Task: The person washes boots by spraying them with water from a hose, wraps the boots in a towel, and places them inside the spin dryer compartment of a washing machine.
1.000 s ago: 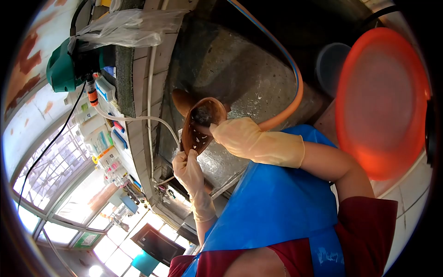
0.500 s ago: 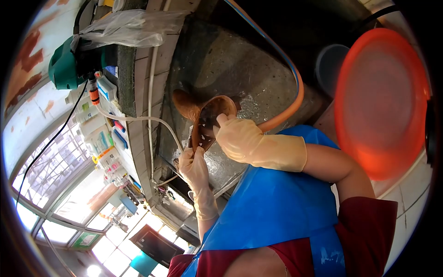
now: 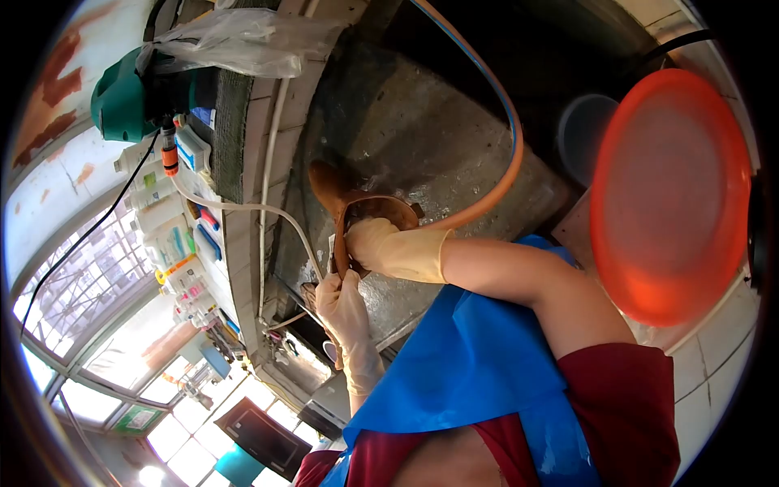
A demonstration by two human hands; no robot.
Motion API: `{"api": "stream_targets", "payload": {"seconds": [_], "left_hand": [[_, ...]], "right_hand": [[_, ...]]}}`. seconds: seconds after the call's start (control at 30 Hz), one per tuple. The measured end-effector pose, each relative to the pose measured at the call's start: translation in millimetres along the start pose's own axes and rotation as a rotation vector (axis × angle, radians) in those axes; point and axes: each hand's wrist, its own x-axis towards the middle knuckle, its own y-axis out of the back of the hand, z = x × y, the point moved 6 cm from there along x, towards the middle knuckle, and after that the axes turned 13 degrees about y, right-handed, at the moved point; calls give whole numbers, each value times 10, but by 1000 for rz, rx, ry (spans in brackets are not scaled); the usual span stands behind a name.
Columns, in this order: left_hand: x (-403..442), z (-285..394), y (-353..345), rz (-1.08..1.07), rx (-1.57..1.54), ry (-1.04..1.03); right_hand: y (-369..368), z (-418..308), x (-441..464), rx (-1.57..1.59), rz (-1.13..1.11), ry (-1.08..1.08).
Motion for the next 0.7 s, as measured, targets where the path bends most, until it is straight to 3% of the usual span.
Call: {"api": "stream_targets", "payload": {"seconds": [0.13,0.23,0.33,0.4,0.5,0.6,0.7], "left_hand": [[4,-5,-2,-17,-34,24],[6,-26,19,-7,-18,20],[-4,9,0,-17,-20,-15],[2,2,-13,-45,-27,-15],[10,6,-20,-42,-1,23],[-8,17,-29,-39,2,52],[-72,97,-62,-37,-1,88]], "right_hand": [[-54,-58,87,-149,-20,43],[-26,-19,14,-12,-38,-135],[12,-19,39,-68,10,-27],[-82,-99,173,-453,-40,233],[-70,-40,259,-345,-68,125],[-67,-54,316,-347,-240,149],[-369,218,473,-322,-243,146]]}}
